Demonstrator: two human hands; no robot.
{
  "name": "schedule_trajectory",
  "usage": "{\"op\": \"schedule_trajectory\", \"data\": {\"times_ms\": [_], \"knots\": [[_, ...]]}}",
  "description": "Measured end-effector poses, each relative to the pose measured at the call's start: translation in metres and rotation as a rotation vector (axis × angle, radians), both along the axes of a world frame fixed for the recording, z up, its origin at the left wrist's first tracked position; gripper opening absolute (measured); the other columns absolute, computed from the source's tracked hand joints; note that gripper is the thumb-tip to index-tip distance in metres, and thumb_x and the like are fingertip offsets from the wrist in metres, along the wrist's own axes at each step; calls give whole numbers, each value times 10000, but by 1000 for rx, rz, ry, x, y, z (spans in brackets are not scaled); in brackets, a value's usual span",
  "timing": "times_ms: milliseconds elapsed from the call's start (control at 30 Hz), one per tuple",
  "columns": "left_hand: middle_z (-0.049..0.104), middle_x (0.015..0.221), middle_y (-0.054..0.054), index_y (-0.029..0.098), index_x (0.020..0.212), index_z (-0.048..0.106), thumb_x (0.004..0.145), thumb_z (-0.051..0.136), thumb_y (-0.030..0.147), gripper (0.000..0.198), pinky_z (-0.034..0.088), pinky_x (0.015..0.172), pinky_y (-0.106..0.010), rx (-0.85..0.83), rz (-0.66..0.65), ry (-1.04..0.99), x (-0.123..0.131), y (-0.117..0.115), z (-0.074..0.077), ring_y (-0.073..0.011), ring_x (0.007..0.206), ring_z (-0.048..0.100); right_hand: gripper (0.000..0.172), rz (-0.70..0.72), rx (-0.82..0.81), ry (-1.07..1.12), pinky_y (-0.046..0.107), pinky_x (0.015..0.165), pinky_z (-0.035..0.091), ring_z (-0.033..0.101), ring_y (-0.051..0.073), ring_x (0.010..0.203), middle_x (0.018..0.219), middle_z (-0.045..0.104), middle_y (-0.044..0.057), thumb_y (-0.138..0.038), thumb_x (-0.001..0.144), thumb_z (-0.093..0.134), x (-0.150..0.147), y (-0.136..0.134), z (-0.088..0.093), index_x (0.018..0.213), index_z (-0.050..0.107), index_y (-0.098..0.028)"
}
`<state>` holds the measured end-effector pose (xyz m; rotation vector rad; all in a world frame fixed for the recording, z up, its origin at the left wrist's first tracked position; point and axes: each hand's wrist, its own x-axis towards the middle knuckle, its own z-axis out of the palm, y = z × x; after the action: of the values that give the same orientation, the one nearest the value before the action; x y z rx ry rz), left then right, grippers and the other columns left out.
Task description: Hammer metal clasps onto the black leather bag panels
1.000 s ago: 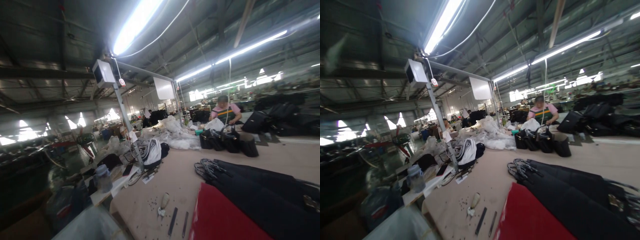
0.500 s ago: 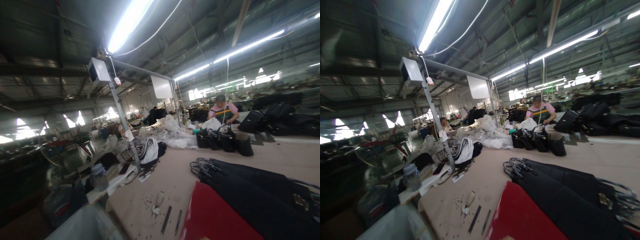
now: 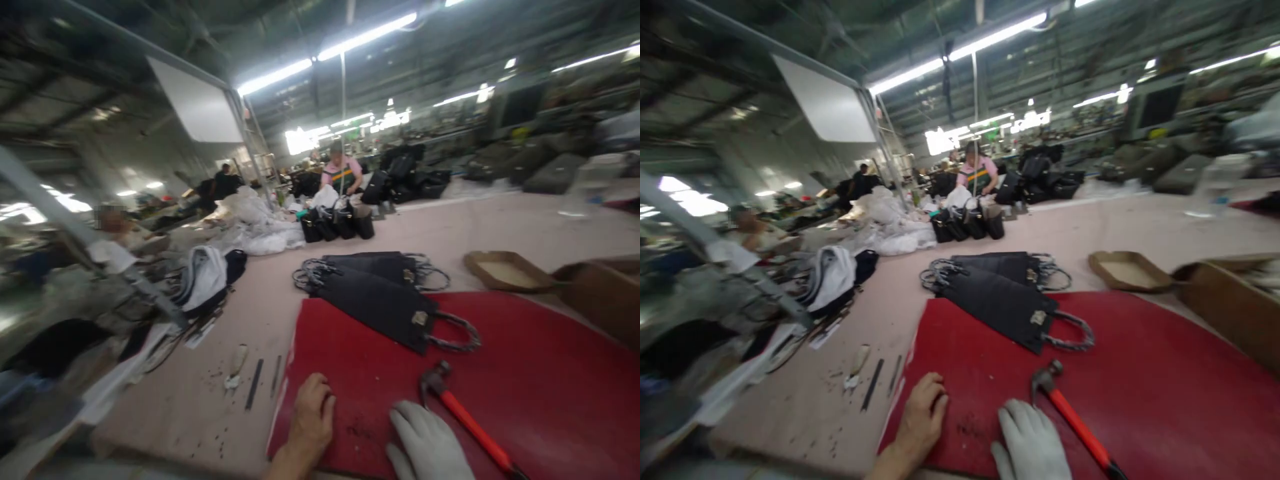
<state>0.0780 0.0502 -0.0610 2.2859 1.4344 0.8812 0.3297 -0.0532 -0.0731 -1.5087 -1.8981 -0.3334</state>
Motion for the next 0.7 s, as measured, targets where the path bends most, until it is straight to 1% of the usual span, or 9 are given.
{"op": "schedule_trajectory", "data": {"times_ms": [67, 133, 267, 333, 400, 467, 533, 633, 700], "knots": [[726, 1009, -116, 216, 885, 670, 964, 457, 222, 227, 581, 934, -457, -32, -23, 1, 2, 17, 13, -274, 982, 702, 325, -89, -89, 6, 491, 917, 569, 697, 314, 1068, 1189, 737, 110, -226, 874, 607, -10, -3, 15, 1187, 695, -230], [715, 957, -95, 203, 910, 663, 980, 467, 231, 210, 575, 879, -415, -63, -46, 28, 11, 43, 30, -251, 906, 693, 320, -161, -140, 51, 503, 960, 525, 673, 316, 1087, 1203, 726, 115, -190, 866, 599, -20, -1, 27, 1173, 688, -205], [721, 1053, -99, 170, 1015, 667, 965, 541, 189, 136, 539, 951, -374, -55, -85, 161, 48, 99, 65, -235, 1002, 688, 342, -191, -190, 112, 519, 1040, 434, 629, 317, 1156, 1251, 705, 94, -182, 875, 609, -30, 1, 33, 1209, 667, -221], [713, 1119, -121, 152, 1079, 665, 969, 562, 189, 155, 521, 995, -376, -51, -111, 215, 72, 123, 75, -243, 1075, 677, 333, -191, -221, 135, 511, 1068, 405, 612, 306, 1176, 1261, 695, 90, -189, 884, 611, -32, 0, 33, 1212, 659, -224], [698, 1180, -136, 142, 1127, 660, 967, 586, 196, 185, 498, 1044, -383, -50, -172, 229, 99, 139, 78, -254, 1147, 655, 316, -188, -274, 164, 500, 1084, 392, 598, 294, 1177, 1256, 687, 83, -202, 886, 618, -33, -2, 35, 1199, 657, -229], [679, 1254, -136, 147, 1164, 656, 955, 620, 199, 218, 467, 1095, -380, -42, -281, 235, 129, 142, 78, -259, 1226, 618, 307, -195, -326, 197, 495, 1098, 382, 584, 288, 1172, 1240, 683, 71, -221, 884, 628, -35, -3, 38, 1189, 657, -235], [659, 1316, -130, 157, 1201, 649, 946, 647, 208, 260, 452, 1122, -376, -22, -426, 257, 164, 134, 79, -261, 1280, 588, 307, -215, -358, 227, 496, 1110, 370, 572, 287, 1171, 1239, 678, 62, -232, 885, 627, -37, -4, 41, 1191, 657, -242], [638, 1354, -136, 158, 1237, 642, 977, 619, 243, 275, 460, 1123, -397, 28, -646, 346, 219, 105, 86, -272, 1302, 572, 333, -217, -375, 260, 502, 1126, 352, 565, 287, 1174, 1248, 673, 58, -231, 880, 617, -39, -5, 41, 1211, 652, -241], [645, 1330, -156, 143, 1217, 654, 1003, 583, 281, 264, 466, 1118, -432, 36, -735, 450, 252, 81, 93, -289, 1281, 583, 363, -190, -364, 269, 508, 1143, 335, 562, 290, 1195, 1271, 672, 60, -229, 880, 614, -38, -6, 37, 1242, 642, -239]]}}
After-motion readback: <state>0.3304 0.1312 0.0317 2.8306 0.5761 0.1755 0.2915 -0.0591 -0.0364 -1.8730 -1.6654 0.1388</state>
